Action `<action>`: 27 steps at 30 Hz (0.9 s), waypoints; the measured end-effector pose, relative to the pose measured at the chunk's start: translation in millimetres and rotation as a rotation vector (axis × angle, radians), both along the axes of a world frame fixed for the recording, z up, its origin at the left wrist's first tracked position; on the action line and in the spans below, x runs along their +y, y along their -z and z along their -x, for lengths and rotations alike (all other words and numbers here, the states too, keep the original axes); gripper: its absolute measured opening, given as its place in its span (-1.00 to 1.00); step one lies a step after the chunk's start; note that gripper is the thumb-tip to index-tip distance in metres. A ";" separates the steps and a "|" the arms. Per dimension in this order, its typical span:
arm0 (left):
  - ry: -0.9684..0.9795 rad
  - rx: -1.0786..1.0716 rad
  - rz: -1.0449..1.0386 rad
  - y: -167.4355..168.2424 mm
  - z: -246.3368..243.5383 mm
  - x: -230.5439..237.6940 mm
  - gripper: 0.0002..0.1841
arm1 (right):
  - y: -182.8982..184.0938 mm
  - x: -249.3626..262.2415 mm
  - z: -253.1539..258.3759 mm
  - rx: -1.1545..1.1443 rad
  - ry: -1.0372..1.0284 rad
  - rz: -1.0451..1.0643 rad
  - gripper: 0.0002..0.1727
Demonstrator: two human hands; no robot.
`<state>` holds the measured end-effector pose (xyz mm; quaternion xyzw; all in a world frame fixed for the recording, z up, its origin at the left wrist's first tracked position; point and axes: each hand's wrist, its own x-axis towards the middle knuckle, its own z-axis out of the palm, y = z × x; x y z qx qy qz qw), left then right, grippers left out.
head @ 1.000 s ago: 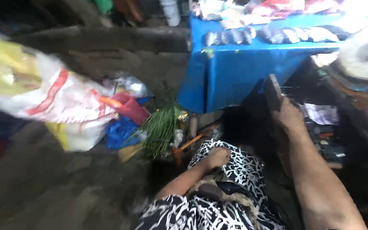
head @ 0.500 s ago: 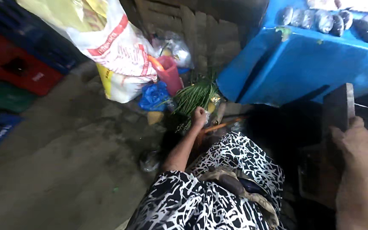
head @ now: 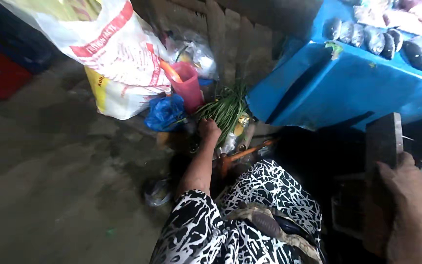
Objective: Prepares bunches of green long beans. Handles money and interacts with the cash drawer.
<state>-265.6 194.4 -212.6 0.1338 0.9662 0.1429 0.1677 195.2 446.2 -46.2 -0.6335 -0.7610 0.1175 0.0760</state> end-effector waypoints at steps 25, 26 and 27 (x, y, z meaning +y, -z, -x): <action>0.154 -0.009 0.127 9.4 -14.6 -11.9 -0.51 | -2.8 -0.2 -2.1 0.033 0.016 0.029 -0.25; 0.152 -0.003 0.126 9.8 -16.8 -12.2 -0.51 | -3.9 -1.3 -2.4 0.034 0.017 0.034 -0.24; 0.150 0.009 0.125 10.8 -18.8 -12.6 -0.50 | -4.7 -2.1 -2.5 0.032 0.022 0.042 -0.23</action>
